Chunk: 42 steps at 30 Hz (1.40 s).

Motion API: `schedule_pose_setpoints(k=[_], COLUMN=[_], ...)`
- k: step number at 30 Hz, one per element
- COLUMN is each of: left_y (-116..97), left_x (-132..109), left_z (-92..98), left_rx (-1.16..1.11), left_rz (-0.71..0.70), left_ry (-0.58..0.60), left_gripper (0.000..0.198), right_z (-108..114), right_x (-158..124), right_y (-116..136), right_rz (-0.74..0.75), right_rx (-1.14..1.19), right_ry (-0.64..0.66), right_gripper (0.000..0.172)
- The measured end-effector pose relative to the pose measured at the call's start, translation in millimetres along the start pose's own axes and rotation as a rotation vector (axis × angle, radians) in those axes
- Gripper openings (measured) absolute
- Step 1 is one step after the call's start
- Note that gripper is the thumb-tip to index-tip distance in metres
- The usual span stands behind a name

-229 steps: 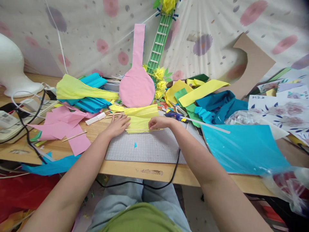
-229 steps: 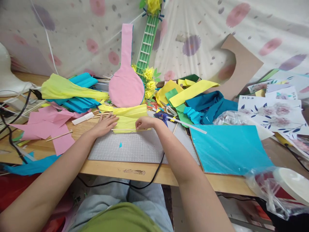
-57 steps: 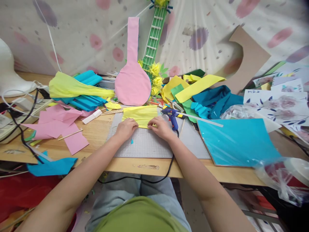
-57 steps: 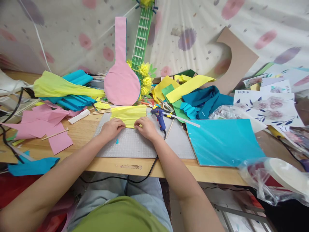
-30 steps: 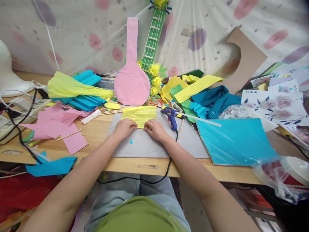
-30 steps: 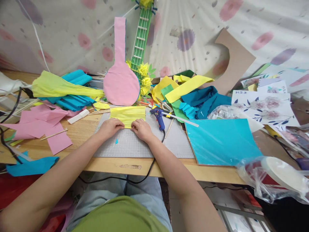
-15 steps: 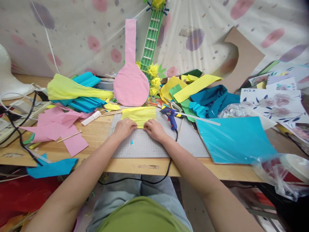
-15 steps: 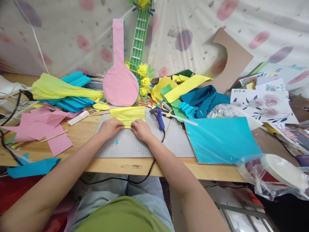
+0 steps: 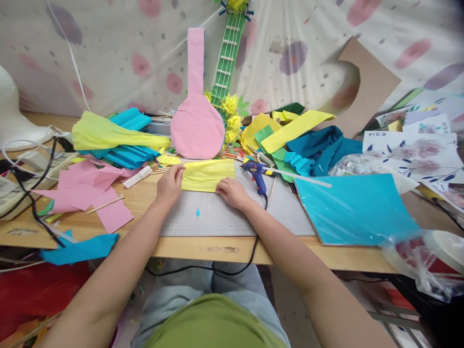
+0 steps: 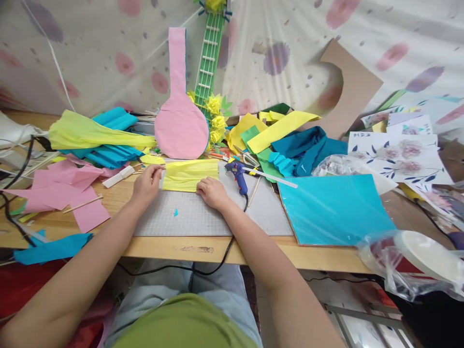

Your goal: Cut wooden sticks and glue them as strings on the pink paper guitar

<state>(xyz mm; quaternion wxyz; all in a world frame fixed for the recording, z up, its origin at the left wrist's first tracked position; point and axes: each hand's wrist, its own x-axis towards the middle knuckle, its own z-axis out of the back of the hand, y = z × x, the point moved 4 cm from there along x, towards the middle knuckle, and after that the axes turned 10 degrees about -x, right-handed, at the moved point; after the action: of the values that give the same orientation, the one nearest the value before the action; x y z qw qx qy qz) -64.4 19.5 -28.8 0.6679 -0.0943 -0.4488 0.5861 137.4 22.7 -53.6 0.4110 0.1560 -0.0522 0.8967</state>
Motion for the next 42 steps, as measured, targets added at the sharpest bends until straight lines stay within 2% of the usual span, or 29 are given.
schedule_pose_setpoints(k=[5,8,11,15,24,29,35,42], left_y=[-21,-26,-25,-22,-24,-24,-20,-22], left_x=[-17,-24,-24,-23,-18,-18,-17,-17], left_z=[-34.0,-44.2,-47.3,-48.0,-51.9,-53.1,-53.9,-52.4], left_rx=[-0.022,0.014,0.033,0.037,0.154,0.161,0.196,0.208], left_rz=[-0.355,-0.418,-0.383,-0.367,-0.378,-0.406,-0.355,-0.328], left_ry=[0.384,0.474,0.472,0.396,0.42,0.423,0.383,0.383], left_gripper=[0.018,0.013,0.011,0.011,0.014,0.018,0.019,0.018], right_z=[-2,-3,-1,0,-1,-3,-6,-8], right_x=[2,3,3,3,-3,-7,-6,-6], right_y=[-6,-8,-8,-8,-6,-10,-19,-25], right_rz=[-0.036,-0.063,-0.082,-0.087,-0.057,-0.101,-0.236,-0.233], right_rx=[0.094,0.135,0.154,0.162,0.168,0.202,0.315,0.39], right_ry=[0.025,0.035,0.039,0.034,-0.03,-0.07,-0.089,-0.057], right_gripper=[0.007,0.006,0.005,0.004,0.007,0.003,0.01,0.006])
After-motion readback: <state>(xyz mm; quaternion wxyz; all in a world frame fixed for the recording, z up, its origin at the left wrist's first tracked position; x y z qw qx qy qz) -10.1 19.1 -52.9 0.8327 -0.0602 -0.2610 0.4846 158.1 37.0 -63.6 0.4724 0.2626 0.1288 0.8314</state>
